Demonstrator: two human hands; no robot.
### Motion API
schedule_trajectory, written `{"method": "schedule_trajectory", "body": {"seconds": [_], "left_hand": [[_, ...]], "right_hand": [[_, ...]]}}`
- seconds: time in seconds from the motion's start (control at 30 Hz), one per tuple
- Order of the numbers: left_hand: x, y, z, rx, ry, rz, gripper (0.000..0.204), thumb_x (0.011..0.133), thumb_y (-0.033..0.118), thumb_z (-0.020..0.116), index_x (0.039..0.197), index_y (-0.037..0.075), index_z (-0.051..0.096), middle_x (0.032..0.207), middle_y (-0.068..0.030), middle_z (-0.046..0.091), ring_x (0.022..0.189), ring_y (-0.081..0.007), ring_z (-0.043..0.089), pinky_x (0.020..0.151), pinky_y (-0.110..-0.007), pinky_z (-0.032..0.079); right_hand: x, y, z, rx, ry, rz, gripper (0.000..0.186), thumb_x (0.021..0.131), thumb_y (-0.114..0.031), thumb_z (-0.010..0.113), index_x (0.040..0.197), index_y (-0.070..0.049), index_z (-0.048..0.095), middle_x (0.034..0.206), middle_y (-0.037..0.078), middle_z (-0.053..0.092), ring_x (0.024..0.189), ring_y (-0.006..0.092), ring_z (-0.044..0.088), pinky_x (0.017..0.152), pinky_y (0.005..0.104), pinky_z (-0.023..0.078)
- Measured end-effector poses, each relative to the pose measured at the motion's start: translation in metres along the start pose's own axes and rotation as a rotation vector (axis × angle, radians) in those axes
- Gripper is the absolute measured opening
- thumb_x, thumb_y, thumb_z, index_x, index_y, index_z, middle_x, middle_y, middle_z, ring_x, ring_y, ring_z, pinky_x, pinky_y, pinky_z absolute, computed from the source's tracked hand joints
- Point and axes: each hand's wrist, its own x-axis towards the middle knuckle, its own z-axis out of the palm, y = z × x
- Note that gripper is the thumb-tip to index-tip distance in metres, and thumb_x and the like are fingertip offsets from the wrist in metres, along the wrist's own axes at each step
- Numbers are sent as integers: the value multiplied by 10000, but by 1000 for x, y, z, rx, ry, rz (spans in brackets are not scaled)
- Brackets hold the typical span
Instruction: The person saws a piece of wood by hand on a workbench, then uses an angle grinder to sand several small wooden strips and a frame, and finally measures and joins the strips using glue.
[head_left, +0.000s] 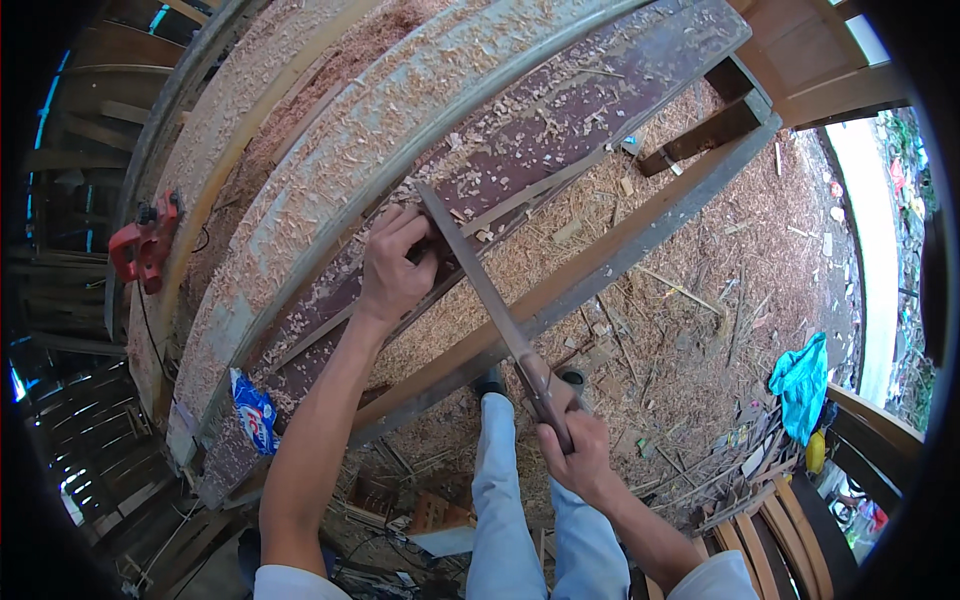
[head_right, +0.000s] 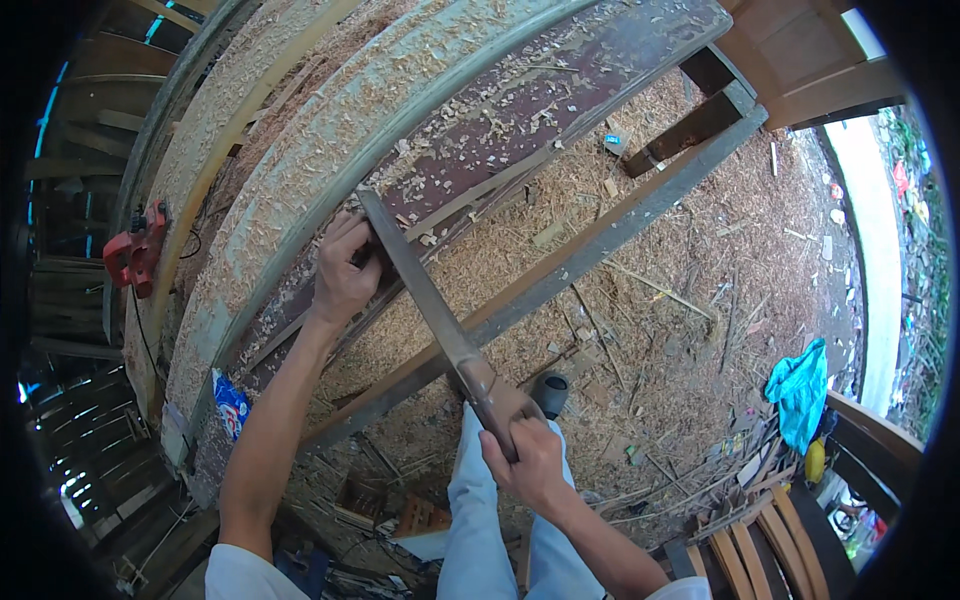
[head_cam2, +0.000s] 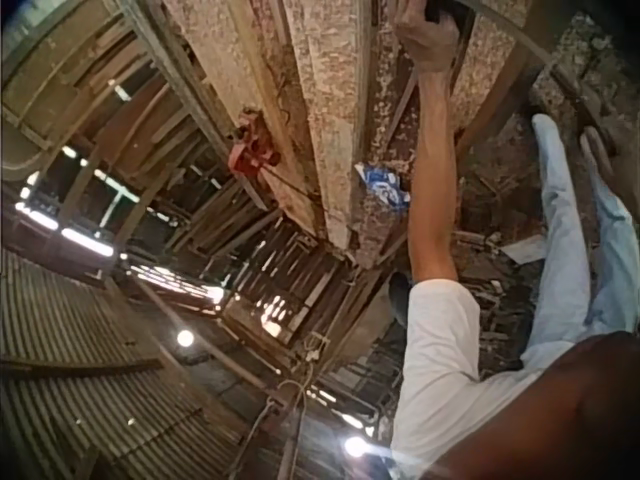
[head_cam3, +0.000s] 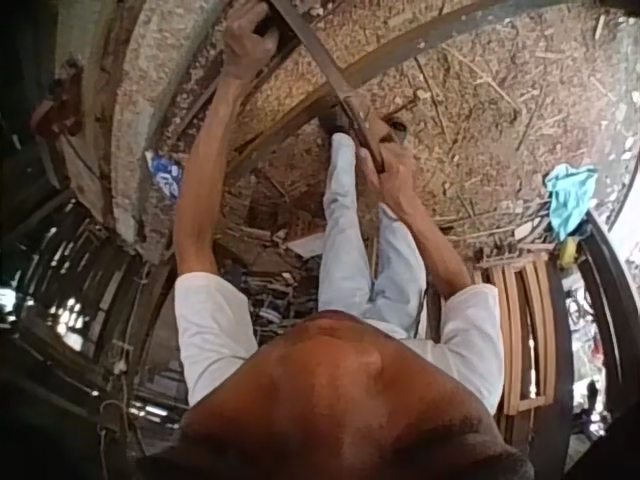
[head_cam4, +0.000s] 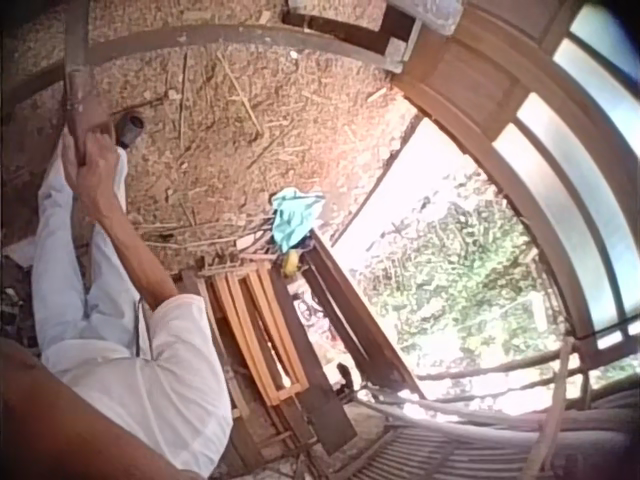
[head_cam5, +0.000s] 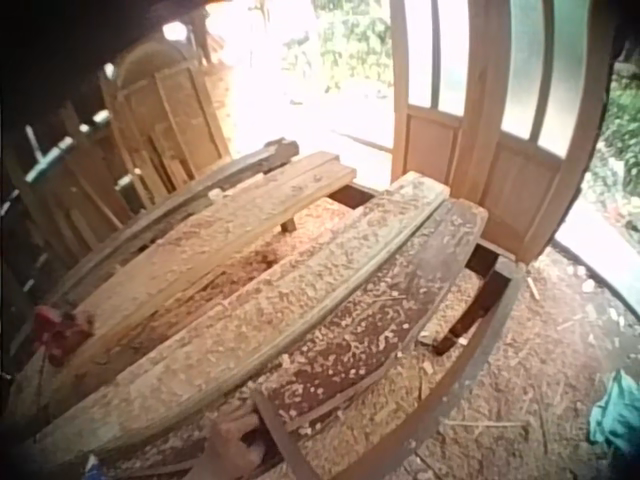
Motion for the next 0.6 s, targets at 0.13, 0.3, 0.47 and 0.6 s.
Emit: {"method": "schedule_trajectory", "body": {"seconds": [0.13,0.3,0.47,0.6], "left_hand": [[0,-3,5,26,-16,17,190,633,-33,577,819,1,600,793,-137,574,787,-339,519,712,-415,416],[0,1,6,-27,87,51,145,634,-32,568,776,-5,560,771,-140,552,760,-336,505,703,-419,411],[2,0,3,-2,47,61,158,631,-39,571,786,-6,565,779,-143,555,771,-339,511,706,-418,411],[0,-5,8,0,77,105,145,631,-41,579,768,-7,550,776,-140,550,765,-342,504,699,-415,404]], "right_hand": [[31,-14,8,42,55,76,303,812,-183,686,623,-17,516,554,162,499,488,342,506,474,426,394],[58,-12,20,69,88,86,340,781,-195,722,586,-17,507,544,165,513,479,338,515,462,424,409],[-1,3,-4,-29,16,107,337,795,-212,714,595,-5,539,565,170,541,509,354,551,479,425,426],[69,-31,17,126,112,181,316,801,-202,709,622,12,560,564,185,552,511,366,567,487,420,439]]}}
